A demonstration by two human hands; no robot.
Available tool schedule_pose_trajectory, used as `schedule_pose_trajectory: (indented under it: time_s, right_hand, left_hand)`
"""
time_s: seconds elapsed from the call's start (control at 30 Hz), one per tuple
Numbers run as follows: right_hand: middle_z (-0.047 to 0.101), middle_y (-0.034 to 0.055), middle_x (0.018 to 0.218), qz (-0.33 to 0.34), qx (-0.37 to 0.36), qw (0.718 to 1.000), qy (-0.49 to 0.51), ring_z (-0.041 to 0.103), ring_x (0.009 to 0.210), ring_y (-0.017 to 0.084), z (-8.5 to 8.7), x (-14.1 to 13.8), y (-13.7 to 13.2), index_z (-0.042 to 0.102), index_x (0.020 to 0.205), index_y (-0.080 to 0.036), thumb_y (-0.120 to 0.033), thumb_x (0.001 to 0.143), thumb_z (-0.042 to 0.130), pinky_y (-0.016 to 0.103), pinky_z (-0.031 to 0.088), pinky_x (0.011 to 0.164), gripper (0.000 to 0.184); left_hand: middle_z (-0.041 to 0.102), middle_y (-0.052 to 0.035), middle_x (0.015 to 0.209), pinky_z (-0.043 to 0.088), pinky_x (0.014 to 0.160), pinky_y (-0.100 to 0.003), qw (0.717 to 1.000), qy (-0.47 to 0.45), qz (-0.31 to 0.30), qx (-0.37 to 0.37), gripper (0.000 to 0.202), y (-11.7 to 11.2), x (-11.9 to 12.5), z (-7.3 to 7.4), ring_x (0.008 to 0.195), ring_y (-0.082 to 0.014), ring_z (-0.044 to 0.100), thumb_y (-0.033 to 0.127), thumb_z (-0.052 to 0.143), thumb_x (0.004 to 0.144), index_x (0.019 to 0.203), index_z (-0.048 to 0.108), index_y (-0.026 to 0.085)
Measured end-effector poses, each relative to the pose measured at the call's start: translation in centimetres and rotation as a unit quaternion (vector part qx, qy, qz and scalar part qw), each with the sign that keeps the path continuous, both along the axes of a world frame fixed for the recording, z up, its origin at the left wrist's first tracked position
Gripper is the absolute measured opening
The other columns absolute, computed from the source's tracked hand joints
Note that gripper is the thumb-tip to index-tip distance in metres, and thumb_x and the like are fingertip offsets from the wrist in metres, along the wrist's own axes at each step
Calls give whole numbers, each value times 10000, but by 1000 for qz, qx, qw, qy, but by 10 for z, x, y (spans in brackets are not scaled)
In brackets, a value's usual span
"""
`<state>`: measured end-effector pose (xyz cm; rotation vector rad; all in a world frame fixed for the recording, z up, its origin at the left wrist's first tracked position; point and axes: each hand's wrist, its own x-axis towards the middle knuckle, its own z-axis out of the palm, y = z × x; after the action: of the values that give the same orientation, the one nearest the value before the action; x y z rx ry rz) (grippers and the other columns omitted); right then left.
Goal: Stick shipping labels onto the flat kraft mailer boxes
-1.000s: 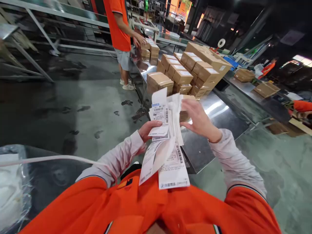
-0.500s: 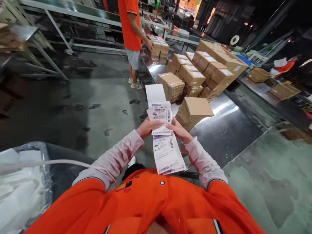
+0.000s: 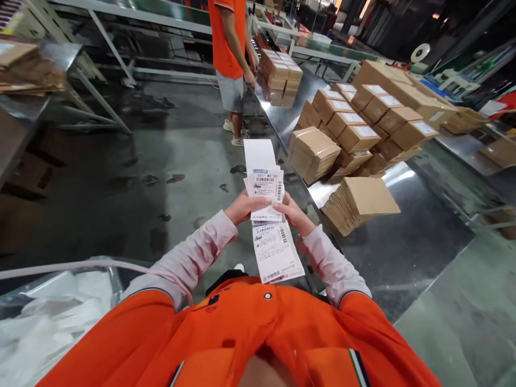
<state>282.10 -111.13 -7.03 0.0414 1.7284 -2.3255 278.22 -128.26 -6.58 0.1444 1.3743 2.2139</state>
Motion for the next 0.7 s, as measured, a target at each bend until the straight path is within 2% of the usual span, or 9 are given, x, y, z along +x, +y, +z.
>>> schedule_pose_trajectory:
  time_s: [0.2,0.33,0.5,0.6,0.7]
  right_hand:
    - [752,59,1234,-19,-11,1000,-1,690,1177,301,-7,-26,-13,629,1195,-246,-464,566,919,424,585,1015,727]
    - [765,51,1208,-38,-21,999,-18,709,1135,287,-15,-36,-5,627,1167,-241,-439,552,935,389,595,983,716]
    - [761,44,1206,-27,-33,999,-13,711,1137,265,-27,-48,15,606,1236,-237,-402,599,914,377,585,1009,727]
    - [759,45,1184,-32,-32,999,-18,697,1167,270,-42,-60,29,600,1204,-234,-409,596,920,380,583,1013,709]
    - [757,36,1143,-66,-31,997,-26,693,1160,272,-68,-74,40,605,1128,-231,-395,552,944,376,586,1001,688]
  left_hand:
    - [790,-179,1071,615,859,-459,1000,-20,-17,-16,559,-9,-34,-8,1006,-393,744,232,908,486,1002,745,89]
    - [793,-177,1050,622,828,-450,999,-32,-21,-15,563,2,-48,-17,992,-395,748,241,915,478,991,741,86]
    - [794,-182,1031,626,809,-453,999,-45,-22,-19,575,20,-62,-29,971,-398,752,250,923,465,987,752,80]
    - [794,-182,1040,620,841,-466,998,-37,-33,-25,570,28,-74,-42,983,-402,750,257,929,460,978,765,85]
    - [795,-171,1045,606,889,-480,995,-26,-78,-52,568,32,-91,-67,1000,-396,746,259,943,455,972,774,98]
